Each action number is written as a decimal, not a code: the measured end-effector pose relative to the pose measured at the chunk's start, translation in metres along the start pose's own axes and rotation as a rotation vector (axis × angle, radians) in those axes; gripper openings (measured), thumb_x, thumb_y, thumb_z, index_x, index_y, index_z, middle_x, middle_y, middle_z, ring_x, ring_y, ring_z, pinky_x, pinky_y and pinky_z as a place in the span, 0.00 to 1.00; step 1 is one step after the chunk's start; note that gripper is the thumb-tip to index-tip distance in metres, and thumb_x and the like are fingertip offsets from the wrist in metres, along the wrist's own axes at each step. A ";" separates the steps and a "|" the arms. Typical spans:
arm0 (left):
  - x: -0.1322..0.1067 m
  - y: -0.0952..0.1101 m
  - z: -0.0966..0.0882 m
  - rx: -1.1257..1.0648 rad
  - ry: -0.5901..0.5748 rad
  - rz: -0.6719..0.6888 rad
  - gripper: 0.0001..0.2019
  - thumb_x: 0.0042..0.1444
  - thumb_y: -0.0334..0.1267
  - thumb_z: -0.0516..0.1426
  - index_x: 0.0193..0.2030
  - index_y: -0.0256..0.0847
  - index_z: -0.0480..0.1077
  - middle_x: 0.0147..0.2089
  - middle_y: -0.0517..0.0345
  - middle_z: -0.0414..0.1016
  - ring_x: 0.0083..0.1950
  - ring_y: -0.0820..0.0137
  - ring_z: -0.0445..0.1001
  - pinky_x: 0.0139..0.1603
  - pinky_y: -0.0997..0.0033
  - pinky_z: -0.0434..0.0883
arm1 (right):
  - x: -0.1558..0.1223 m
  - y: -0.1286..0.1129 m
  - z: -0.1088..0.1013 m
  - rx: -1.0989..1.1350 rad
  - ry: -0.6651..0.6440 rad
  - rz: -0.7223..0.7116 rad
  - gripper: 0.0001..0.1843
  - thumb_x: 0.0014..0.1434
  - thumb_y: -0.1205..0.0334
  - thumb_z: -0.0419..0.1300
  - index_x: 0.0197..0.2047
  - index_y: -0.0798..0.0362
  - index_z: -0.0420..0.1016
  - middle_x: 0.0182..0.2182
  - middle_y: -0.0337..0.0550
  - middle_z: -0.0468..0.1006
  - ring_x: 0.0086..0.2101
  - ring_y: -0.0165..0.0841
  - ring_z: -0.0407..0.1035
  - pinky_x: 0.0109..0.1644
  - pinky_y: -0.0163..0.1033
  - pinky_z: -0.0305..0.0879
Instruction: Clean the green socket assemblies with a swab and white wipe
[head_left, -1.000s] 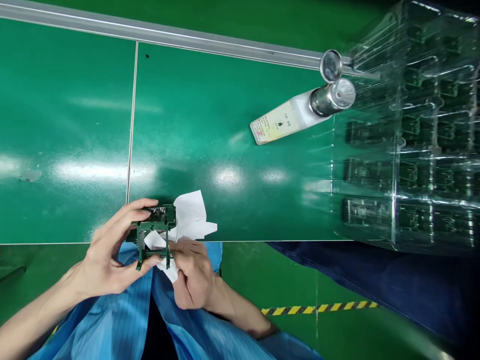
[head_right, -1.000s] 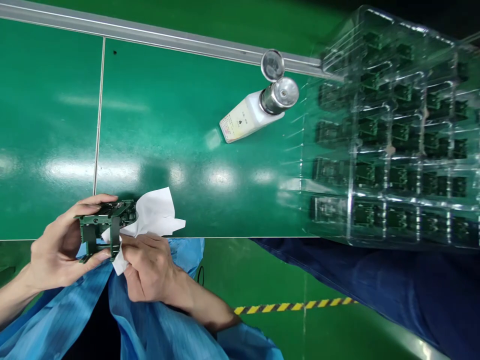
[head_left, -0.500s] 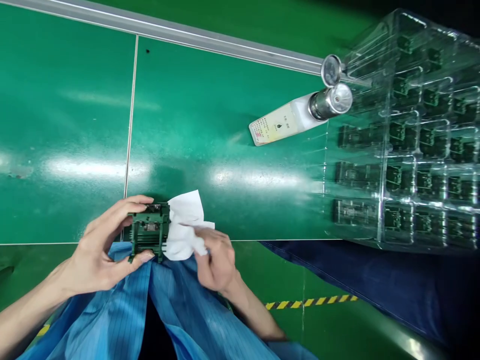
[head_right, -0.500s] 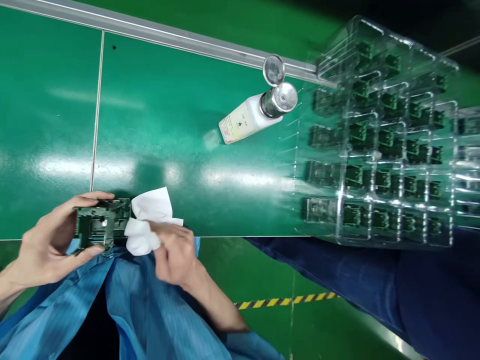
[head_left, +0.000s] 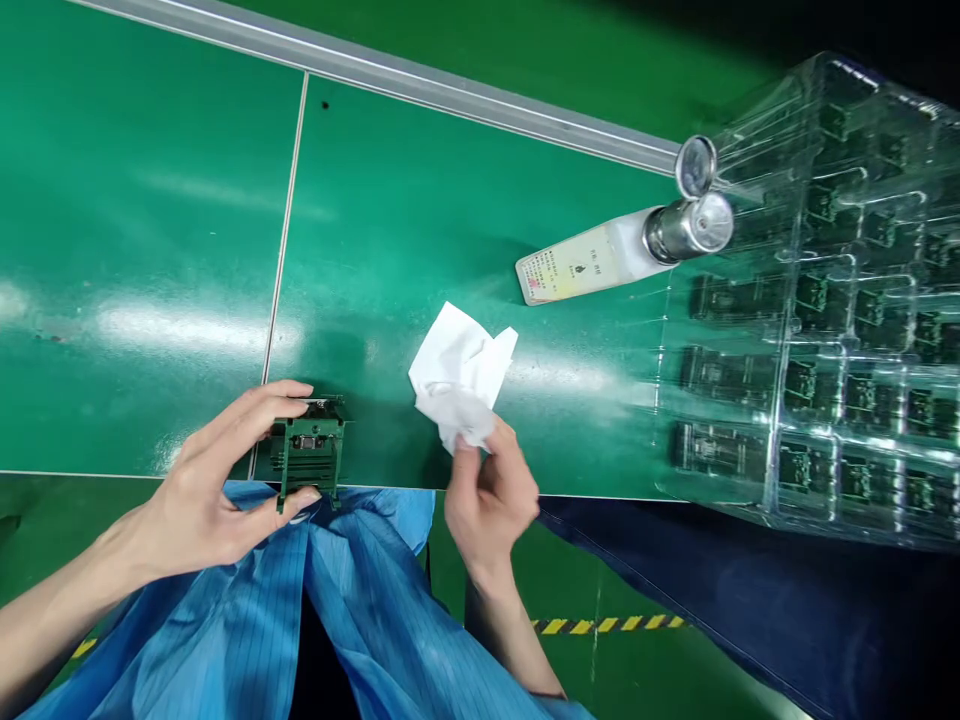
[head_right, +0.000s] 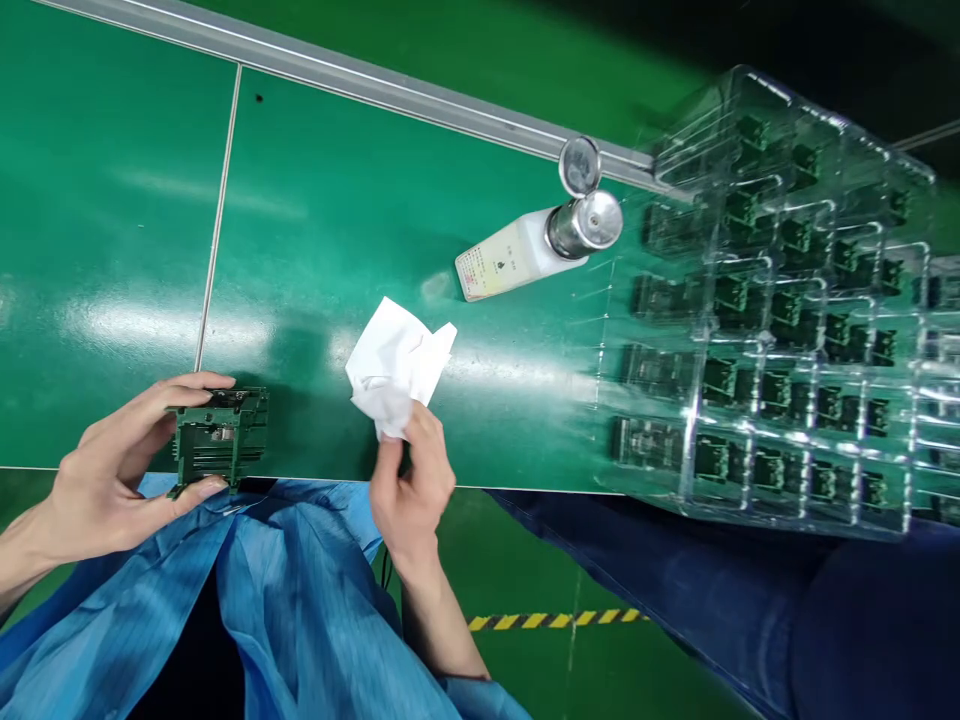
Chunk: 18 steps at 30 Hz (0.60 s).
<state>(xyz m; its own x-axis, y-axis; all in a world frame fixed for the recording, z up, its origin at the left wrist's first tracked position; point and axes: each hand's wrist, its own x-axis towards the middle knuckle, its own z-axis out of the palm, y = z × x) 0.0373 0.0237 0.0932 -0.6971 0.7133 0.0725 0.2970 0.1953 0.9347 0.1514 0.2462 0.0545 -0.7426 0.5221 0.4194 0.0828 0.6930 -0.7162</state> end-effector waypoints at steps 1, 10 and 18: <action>0.000 0.000 0.000 -0.002 -0.003 0.002 0.31 0.54 0.27 0.63 0.63 0.42 0.60 0.61 0.44 0.65 0.62 0.65 0.67 0.61 0.71 0.68 | -0.001 0.000 0.001 -0.090 -0.108 -0.066 0.13 0.64 0.72 0.55 0.50 0.51 0.73 0.44 0.49 0.77 0.44 0.40 0.72 0.47 0.45 0.71; -0.005 -0.005 -0.001 -0.049 0.005 0.037 0.32 0.52 0.24 0.63 0.63 0.42 0.60 0.64 0.42 0.63 0.63 0.63 0.67 0.63 0.70 0.67 | -0.002 -0.016 0.002 0.050 -0.170 0.056 0.10 0.62 0.74 0.55 0.43 0.52 0.73 0.35 0.44 0.76 0.32 0.32 0.70 0.33 0.36 0.68; -0.007 -0.009 0.003 -0.140 0.036 0.032 0.34 0.51 0.23 0.64 0.63 0.43 0.60 0.64 0.43 0.63 0.66 0.60 0.64 0.66 0.64 0.65 | -0.020 -0.064 0.033 0.554 -0.226 0.075 0.09 0.61 0.74 0.53 0.40 0.52 0.69 0.24 0.37 0.71 0.24 0.29 0.64 0.26 0.33 0.60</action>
<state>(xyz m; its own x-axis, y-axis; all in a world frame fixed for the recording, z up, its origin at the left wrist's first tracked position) 0.0415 0.0196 0.0836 -0.7126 0.6924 0.1129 0.2271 0.0754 0.9710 0.1386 0.1753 0.0731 -0.8760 0.3992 0.2707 -0.1726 0.2645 -0.9488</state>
